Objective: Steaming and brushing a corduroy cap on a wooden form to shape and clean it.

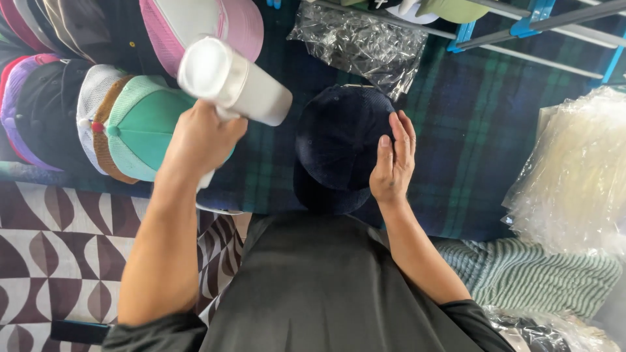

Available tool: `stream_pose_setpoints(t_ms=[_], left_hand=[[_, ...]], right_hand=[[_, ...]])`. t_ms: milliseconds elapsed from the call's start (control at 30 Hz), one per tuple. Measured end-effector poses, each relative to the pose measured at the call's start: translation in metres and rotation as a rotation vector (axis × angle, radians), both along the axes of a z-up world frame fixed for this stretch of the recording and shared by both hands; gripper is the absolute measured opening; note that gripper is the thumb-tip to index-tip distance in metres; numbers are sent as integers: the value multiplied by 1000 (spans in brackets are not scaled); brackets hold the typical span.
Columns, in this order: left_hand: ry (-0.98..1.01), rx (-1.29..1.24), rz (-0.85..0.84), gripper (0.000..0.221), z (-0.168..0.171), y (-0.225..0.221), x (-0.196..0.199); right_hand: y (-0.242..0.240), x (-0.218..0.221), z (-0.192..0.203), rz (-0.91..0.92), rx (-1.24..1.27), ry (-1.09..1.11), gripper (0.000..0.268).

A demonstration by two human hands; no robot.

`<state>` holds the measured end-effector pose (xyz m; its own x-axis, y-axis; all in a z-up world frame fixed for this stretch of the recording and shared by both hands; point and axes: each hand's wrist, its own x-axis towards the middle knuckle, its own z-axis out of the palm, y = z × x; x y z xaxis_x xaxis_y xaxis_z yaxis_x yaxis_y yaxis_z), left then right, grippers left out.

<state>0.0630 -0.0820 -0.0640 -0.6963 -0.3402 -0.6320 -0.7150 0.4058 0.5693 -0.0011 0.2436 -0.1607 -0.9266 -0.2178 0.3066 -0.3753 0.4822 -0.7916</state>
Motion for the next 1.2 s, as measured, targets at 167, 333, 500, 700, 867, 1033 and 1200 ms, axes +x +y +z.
stream_pose_setpoints(t_ms=[167,333,500,700,867,1033,1200], left_hand=[[597,-500,-380,36,34,61,36],[278,-340,-378,34,65,101,17],[378,-452,-429,34,57,110,8],[405,-519,-462,46,47,102,30],[530,-524,-390,28,31,83,42],[550,-497,-321,34,-27,57,59],[41,167,227,45,-53,49,73]], right_hand=[[2,2,-4,-16,-7,-8,38],[6,1,-4,-44,62,-39,39],[7,2,-9,-30,80,-12,38],[5,1,-11,-44,85,33,39],[4,-1,-8,-5,27,69,37],[5,0,-9,11,27,98,37],[6,-3,-10,24,-5,114,36]])
